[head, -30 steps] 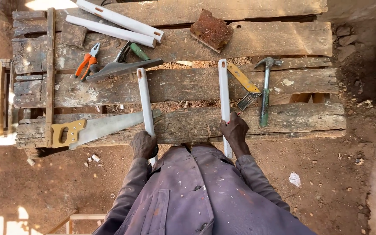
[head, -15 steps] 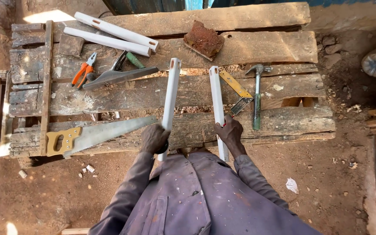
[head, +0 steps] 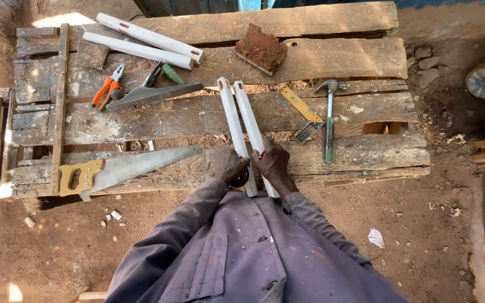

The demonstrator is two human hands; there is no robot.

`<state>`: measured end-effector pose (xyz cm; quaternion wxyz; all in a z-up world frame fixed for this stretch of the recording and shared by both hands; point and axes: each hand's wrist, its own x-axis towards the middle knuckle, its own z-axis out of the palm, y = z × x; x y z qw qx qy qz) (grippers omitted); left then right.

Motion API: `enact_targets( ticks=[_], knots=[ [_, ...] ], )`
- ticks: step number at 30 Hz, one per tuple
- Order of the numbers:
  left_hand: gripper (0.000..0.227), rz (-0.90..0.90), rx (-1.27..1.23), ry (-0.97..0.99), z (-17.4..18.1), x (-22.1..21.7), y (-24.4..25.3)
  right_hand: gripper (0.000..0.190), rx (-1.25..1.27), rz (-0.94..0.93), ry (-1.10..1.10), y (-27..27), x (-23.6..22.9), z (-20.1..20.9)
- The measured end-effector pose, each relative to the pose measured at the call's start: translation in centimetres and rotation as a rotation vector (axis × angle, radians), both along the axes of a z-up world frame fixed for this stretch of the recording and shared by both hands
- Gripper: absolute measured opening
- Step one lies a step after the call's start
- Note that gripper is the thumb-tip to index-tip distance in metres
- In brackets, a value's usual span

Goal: Measuring and marking wooden or plastic components on a pallet workbench using a tape measure and pencil.

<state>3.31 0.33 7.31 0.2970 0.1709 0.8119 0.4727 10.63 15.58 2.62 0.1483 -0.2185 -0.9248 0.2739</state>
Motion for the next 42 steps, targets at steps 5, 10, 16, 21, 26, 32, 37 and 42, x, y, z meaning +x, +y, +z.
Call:
enact_targets(
  ticks=[5, 10, 16, 21, 26, 32, 37, 42],
  knots=[
    [0.052, -0.054, -0.166, 0.001, -3.4, -0.4, -0.4, 0.031, 0.006, 0.049, -0.047, -0.4, -1.6, -3.5],
    [0.058, -0.095, -0.145, -0.046, -6.8, -0.4, -1.5, 0.037, -0.070, 0.076, -0.137, -0.4, -1.9, -4.7],
    [0.048, -0.008, 0.040, -0.190, -8.8, 0.2, -2.4, 0.068, 0.042, 0.025, -0.170, -2.9, -2.6, -3.0],
    [0.025, 0.212, -0.047, -0.316, -17.7, -0.1, -3.8, 0.072, 0.054, 0.008, -0.205, -3.7, -3.3, -0.4],
    [0.024, 0.280, -0.187, -0.354, -13.9, -0.9, -4.5, 0.074, -0.266, -0.072, -0.196, -0.7, -2.4, -0.9],
    [0.023, 0.405, -0.071, -0.474, -7.8, -0.1, -4.7, 0.067, -0.421, -0.216, -0.061, 1.8, 1.1, 2.6],
    [0.016, 0.424, 0.050, -0.550, -4.3, -1.1, -4.5, 0.062, -0.323, -0.319, -0.021, 4.8, 2.6, 1.5],
    [0.020, 0.462, 0.181, -0.646, -4.3, -1.6, -5.0, 0.062, -0.234, -0.271, -0.042, 7.3, 3.1, -0.4]
  ],
)
